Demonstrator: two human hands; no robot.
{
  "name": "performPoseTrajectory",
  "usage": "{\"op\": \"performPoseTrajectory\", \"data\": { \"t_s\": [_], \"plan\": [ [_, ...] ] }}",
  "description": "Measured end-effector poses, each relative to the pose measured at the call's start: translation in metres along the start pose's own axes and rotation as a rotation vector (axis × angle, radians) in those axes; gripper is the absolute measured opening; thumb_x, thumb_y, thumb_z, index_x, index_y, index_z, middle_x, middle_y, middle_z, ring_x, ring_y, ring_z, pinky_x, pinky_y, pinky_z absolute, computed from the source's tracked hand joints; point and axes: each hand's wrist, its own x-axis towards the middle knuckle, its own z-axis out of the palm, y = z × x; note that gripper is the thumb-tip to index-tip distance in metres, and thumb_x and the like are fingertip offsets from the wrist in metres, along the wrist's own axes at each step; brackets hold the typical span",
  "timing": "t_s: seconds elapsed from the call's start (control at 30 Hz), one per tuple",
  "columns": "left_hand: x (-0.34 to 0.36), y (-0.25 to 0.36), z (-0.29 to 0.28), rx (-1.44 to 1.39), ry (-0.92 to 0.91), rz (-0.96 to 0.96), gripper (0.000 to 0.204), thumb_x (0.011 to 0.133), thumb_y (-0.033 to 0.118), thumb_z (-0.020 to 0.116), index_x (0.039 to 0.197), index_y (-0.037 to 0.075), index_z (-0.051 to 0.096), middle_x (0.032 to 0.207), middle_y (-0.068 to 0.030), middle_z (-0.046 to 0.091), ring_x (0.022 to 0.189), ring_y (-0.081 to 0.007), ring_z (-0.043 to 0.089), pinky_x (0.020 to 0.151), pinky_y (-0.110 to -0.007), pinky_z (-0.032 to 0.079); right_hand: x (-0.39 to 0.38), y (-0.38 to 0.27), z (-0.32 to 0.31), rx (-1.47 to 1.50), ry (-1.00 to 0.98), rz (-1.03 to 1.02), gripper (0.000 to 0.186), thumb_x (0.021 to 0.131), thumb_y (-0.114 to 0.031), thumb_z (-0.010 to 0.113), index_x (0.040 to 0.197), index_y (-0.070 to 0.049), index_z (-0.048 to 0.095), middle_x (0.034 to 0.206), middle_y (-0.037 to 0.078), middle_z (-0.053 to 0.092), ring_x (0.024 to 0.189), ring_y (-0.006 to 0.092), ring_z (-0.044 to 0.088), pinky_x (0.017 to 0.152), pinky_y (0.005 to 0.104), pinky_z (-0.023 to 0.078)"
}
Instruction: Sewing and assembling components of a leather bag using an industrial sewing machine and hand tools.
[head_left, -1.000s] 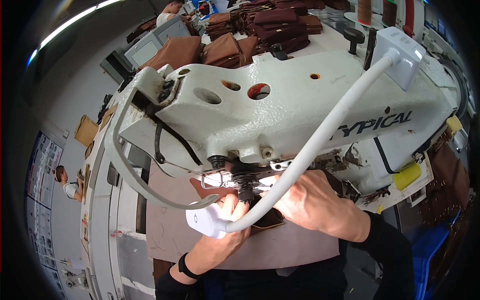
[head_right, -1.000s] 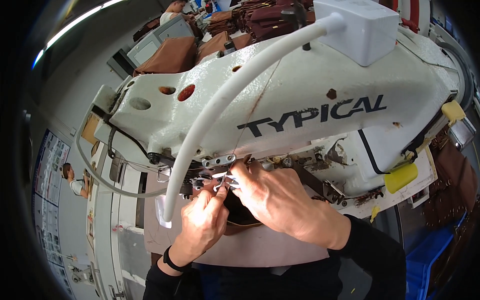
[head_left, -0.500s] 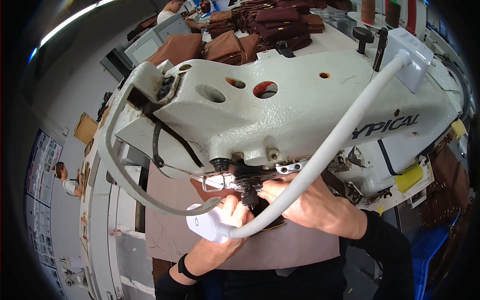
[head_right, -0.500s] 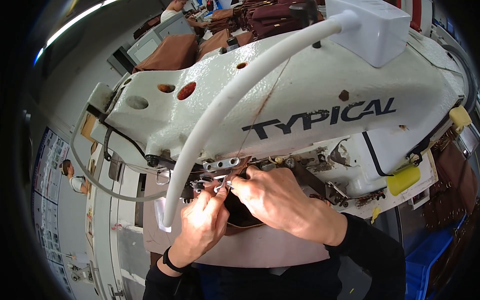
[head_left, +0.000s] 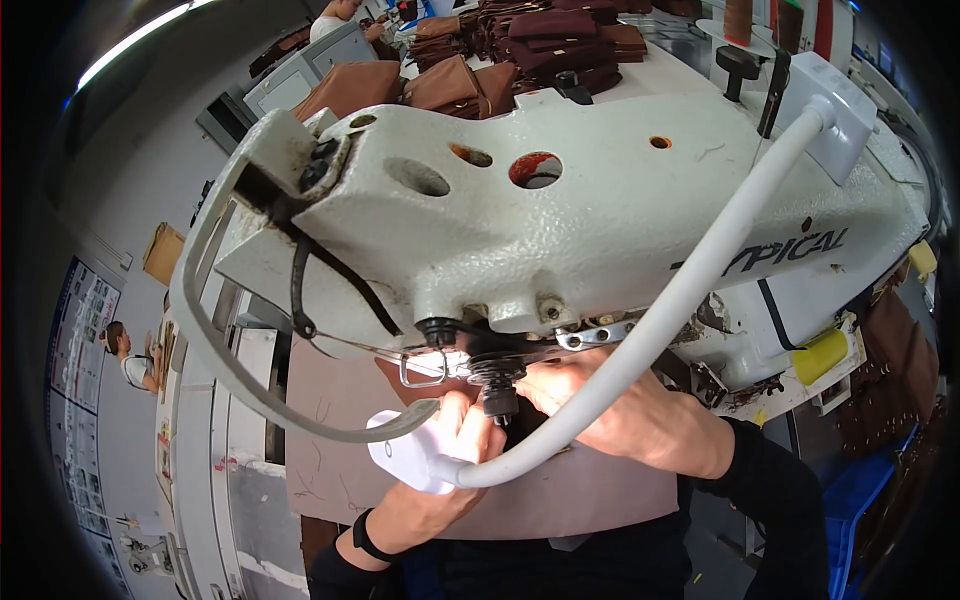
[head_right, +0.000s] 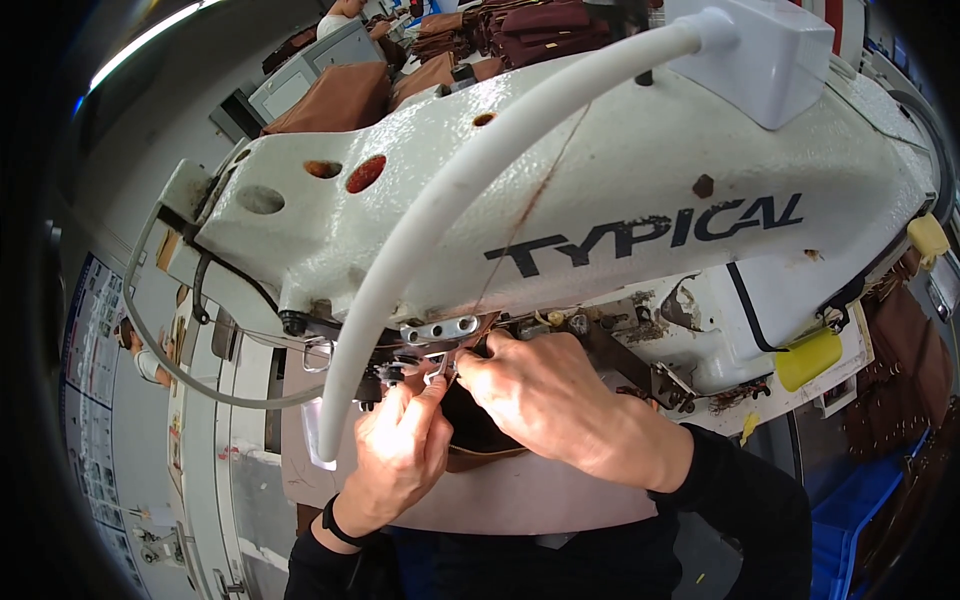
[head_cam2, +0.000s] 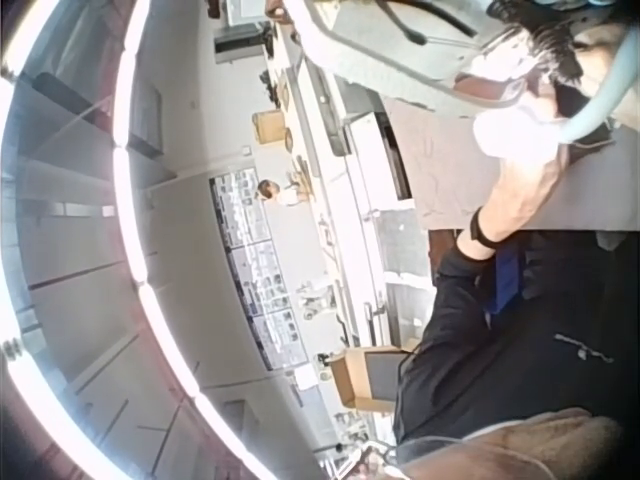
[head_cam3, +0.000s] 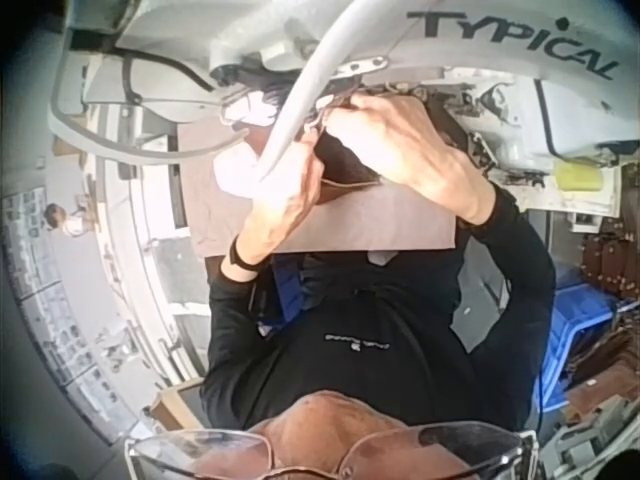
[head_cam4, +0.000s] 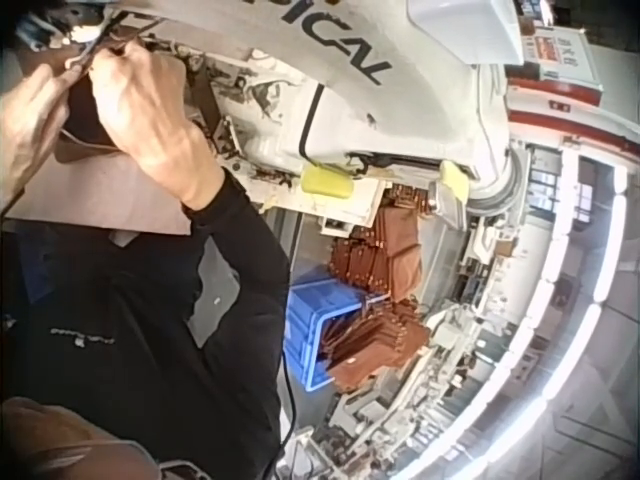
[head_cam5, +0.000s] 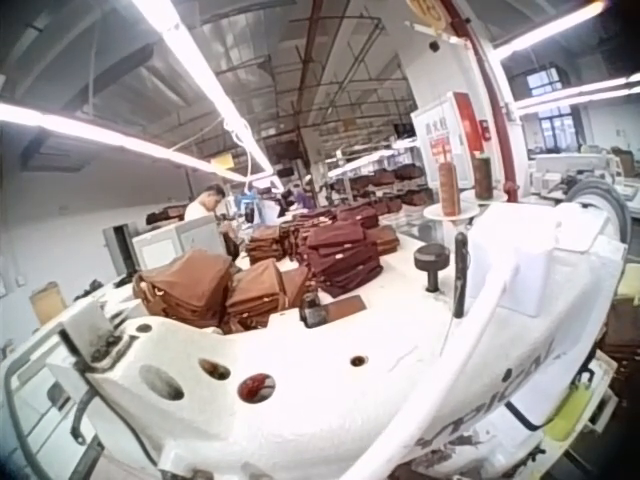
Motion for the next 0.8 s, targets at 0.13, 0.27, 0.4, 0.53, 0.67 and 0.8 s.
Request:
{"op": "performPoseTrajectory", "data": {
  "t_s": [0.13,0.27,0.4,0.53,0.67,0.8],
  "plan": [
    [0.0001,-0.0009,0.0007,-0.032,0.021,0.02,0.045,0.073,-0.007,0.071,0.118,-0.004,0.066,0.094,-0.0162,0.064,0.069,-0.0277,0.063,0.061,-0.036,0.053,0.0016,0.0002,-0.0006,0.018,0.003,-0.014,0.011,0.088,-0.01,0.064,0.096,-0.003,0.068,0.079,0.015,0.067,0.064,0.0322,0.07,0.054,0.0411,0.056],
    [-0.0014,0.0004,0.0022,-0.008,0.012,0.017,0.044,0.074,-0.007,0.071,0.118,-0.004,0.066,0.096,-0.0163,0.064,0.069,-0.0274,0.063,0.062,-0.036,0.052,0.002,-0.0012,-0.0044,-0.011,-0.014,-0.018,0.01,0.088,-0.01,0.064,0.094,-0.003,0.068,0.078,0.014,0.066,0.064,0.0316,0.07,0.055,0.0413,0.056],
    [-0.0029,0.0009,0.0031,0.018,0.008,0.015,0.046,0.075,-0.006,0.071,0.121,-0.005,0.066,0.097,-0.016,0.064,0.07,-0.0266,0.063,0.064,-0.036,0.052,0.0036,-0.0042,-0.0061,0.007,-0.032,0.006,0.009,0.088,-0.01,0.064,0.093,-0.003,0.068,0.077,0.014,0.066,0.064,0.0314,0.069,0.055,0.0415,0.056],
    [-0.0025,0.0006,0.0028,-0.007,0.046,0.032,0.047,0.076,-0.005,0.072,0.123,-0.005,0.066,0.097,-0.0156,0.064,0.07,-0.0258,0.063,0.065,-0.035,0.052,0.004,-0.0044,-0.0055,-0.016,-0.034,-0.008,0.009,0.088,-0.01,0.064,0.093,-0.003,0.068,0.077,0.014,0.066,0.063,0.0315,0.069,0.054,0.041,0.055],
    [-0.0014,0.0043,-0.0005,-0.012,-0.011,-0.001,0.047,0.077,-0.003,0.072,0.123,-0.004,0.066,0.097,-0.0163,0.063,0.077,-0.0277,0.063,0.069,-0.038,0.051,0.0036,-0.0037,-0.0051,0.005,-0.031,-0.001,0.009,0.088,-0.01,0.064,0.094,-0.004,0.068,0.077,0.014,0.066,0.063,0.0315,0.069,0.053,0.0405,0.055],
    [0.0016,0.0049,-0.0048,0.003,-0.093,-0.042,0.047,0.079,-0.002,0.072,0.125,-0.005,0.063,0.095,-0.0165,0.061,0.082,-0.0313,0.062,0.072,-0.04,0.051,0.0044,-0.0052,-0.0068,-0.014,-0.01,-0.004,0.008,0.087,-0.01,0.064,0.092,-0.004,0.067,0.076,0.014,0.066,0.063,0.0321,0.069,0.054,0.0412,0.055]
  ]
}}
